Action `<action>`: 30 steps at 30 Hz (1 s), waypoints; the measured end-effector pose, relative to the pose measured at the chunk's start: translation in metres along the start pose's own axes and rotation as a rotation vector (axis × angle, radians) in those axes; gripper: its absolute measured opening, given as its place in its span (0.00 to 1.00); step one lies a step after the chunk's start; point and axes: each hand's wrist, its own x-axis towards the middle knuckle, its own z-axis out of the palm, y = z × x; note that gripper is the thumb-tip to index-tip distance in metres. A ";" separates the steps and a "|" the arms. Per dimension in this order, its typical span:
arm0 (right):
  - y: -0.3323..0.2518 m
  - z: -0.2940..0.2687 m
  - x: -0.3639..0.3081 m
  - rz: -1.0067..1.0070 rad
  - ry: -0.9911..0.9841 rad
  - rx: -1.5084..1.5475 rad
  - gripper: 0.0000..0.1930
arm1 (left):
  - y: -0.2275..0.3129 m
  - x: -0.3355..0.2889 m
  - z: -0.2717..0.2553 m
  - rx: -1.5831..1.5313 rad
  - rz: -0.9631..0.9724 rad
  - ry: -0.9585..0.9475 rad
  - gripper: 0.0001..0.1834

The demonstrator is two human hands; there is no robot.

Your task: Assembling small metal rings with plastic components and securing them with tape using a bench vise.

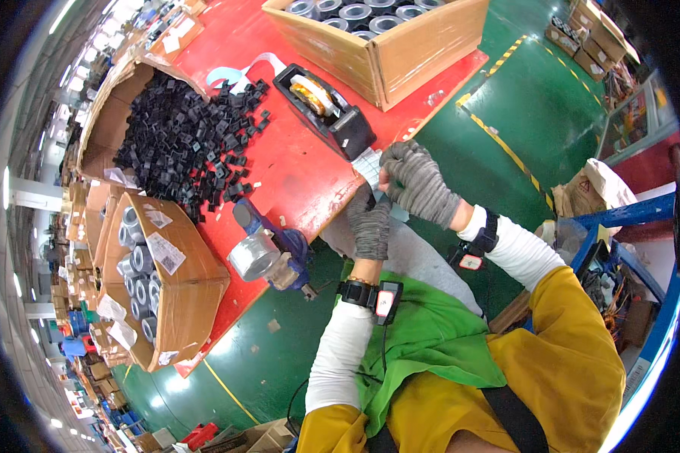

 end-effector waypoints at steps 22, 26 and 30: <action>-0.012 -0.030 -0.036 0.098 0.032 0.363 0.09 | 0.013 0.067 -0.264 0.407 -0.005 0.237 0.15; -0.021 -0.029 -0.031 0.093 0.018 0.385 0.09 | -0.033 0.106 -0.267 0.643 -0.157 0.246 0.24; -0.019 -0.023 -0.029 0.100 -0.003 0.356 0.09 | -0.024 0.121 -0.250 0.555 -0.196 0.213 0.19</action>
